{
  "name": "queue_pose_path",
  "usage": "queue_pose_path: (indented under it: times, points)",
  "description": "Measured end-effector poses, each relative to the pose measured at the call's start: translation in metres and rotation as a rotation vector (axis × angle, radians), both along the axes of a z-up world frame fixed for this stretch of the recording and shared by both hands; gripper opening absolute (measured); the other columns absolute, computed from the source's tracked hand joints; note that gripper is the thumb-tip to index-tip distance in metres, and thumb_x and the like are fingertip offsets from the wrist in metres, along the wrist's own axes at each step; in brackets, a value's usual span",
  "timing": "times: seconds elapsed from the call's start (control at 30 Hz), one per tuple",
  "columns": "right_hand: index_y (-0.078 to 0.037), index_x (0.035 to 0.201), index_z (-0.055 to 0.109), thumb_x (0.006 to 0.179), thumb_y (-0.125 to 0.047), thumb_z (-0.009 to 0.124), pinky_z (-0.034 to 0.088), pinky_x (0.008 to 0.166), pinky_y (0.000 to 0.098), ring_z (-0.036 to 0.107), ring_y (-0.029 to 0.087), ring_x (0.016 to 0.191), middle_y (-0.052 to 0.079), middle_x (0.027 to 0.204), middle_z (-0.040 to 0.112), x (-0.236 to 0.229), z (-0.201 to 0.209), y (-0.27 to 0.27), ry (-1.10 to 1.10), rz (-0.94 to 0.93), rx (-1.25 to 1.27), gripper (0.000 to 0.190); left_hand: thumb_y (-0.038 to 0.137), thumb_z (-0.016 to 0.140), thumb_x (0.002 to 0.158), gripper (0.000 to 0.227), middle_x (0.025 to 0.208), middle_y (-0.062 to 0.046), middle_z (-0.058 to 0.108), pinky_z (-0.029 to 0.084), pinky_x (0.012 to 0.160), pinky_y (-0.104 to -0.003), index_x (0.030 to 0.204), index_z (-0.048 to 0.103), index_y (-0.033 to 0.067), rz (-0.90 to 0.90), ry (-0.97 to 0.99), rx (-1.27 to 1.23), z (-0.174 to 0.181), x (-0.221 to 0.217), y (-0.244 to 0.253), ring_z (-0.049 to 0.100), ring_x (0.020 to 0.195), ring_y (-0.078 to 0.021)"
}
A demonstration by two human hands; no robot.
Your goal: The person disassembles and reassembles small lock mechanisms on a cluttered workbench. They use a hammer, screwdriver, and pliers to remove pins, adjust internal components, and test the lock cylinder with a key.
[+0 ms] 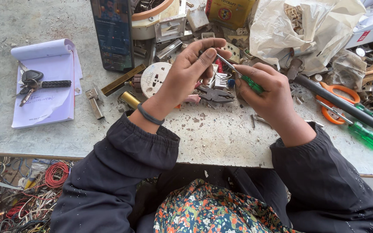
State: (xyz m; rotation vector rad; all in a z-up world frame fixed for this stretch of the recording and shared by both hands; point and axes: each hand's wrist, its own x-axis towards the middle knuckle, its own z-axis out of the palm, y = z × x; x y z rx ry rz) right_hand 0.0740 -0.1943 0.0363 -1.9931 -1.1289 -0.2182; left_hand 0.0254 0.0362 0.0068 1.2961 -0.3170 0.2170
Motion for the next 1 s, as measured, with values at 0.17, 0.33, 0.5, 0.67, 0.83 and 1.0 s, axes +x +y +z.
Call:
queue_pose_path:
  times: [0.17, 0.33, 0.5, 0.67, 0.83, 1.0]
  points:
    - [-0.007, 0.124, 0.074, 0.093, -0.008, 0.073, 0.052, 0.069, 0.0368, 0.065, 0.025, 0.075, 0.012, 0.092, 0.065, -0.004, 0.008, -0.005, -0.066, -0.057, -0.089, 0.031, 0.026, 0.055, 0.109, 0.038, 0.118, -0.007, 0.073, 0.044, 0.057, -0.018, 0.139, 0.058, 0.0024, 0.058, 0.096, 0.043, 0.002, 0.0, 0.002, 0.051, 0.068, -0.0026]
    - [-0.008, 0.122, 0.074, 0.092, -0.013, 0.07, 0.054, 0.069, 0.04, 0.068, 0.03, 0.076, 0.014, 0.097, 0.069, -0.005, 0.012, -0.01, -0.055, -0.074, -0.182, 0.031, 0.023, 0.058, 0.111, 0.034, 0.125, -0.015, 0.071, 0.057, 0.097, -0.036, 0.137, 0.058, 0.0012, 0.339, -0.288, 0.714, -0.002, -0.005, -0.006, 0.07, 0.113, -0.0253]
    - [-0.008, 0.121, 0.075, 0.092, -0.015, 0.071, 0.054, 0.072, 0.0415, 0.069, 0.033, 0.081, 0.015, 0.097, 0.07, -0.004, 0.012, -0.011, -0.041, -0.068, -0.249, 0.03, 0.021, 0.059, 0.109, 0.033, 0.119, -0.018, 0.072, 0.057, 0.092, -0.043, 0.136, 0.058, 0.0033, 0.434, -0.313, 1.007, -0.003, -0.007, -0.011, 0.071, 0.105, -0.0331]
    - [-0.006, 0.123, 0.073, 0.095, -0.015, 0.07, 0.054, 0.074, 0.0402, 0.07, 0.032, 0.082, 0.015, 0.1, 0.07, -0.006, 0.009, -0.009, -0.018, -0.03, -0.194, 0.03, 0.02, 0.059, 0.109, 0.028, 0.112, -0.017, 0.073, 0.058, 0.084, -0.043, 0.133, 0.06, 0.0058, 0.45, -0.298, 0.977, 0.002, -0.012, -0.013, 0.072, 0.098, -0.0336]
    - [-0.001, 0.125, 0.069, 0.099, -0.013, 0.069, 0.053, 0.073, 0.0369, 0.068, 0.027, 0.081, 0.014, 0.098, 0.068, -0.008, 0.008, -0.005, 0.036, 0.022, -0.116, 0.029, 0.022, 0.059, 0.111, 0.03, 0.117, -0.012, 0.076, 0.061, 0.085, -0.034, 0.135, 0.06, 0.005, 0.45, -0.271, 0.76, 0.007, -0.012, -0.012, 0.076, 0.103, -0.0229]
    - [0.0, 0.126, 0.068, 0.099, -0.009, 0.07, 0.051, 0.067, 0.0334, 0.065, 0.02, 0.075, 0.012, 0.092, 0.064, -0.011, 0.007, -0.002, 0.066, 0.033, -0.045, 0.028, 0.022, 0.056, 0.113, 0.032, 0.126, -0.008, 0.074, 0.063, 0.095, -0.028, 0.137, 0.06, 0.002, 0.321, -0.207, 0.413, 0.007, -0.012, -0.012, 0.072, 0.112, -0.0145]
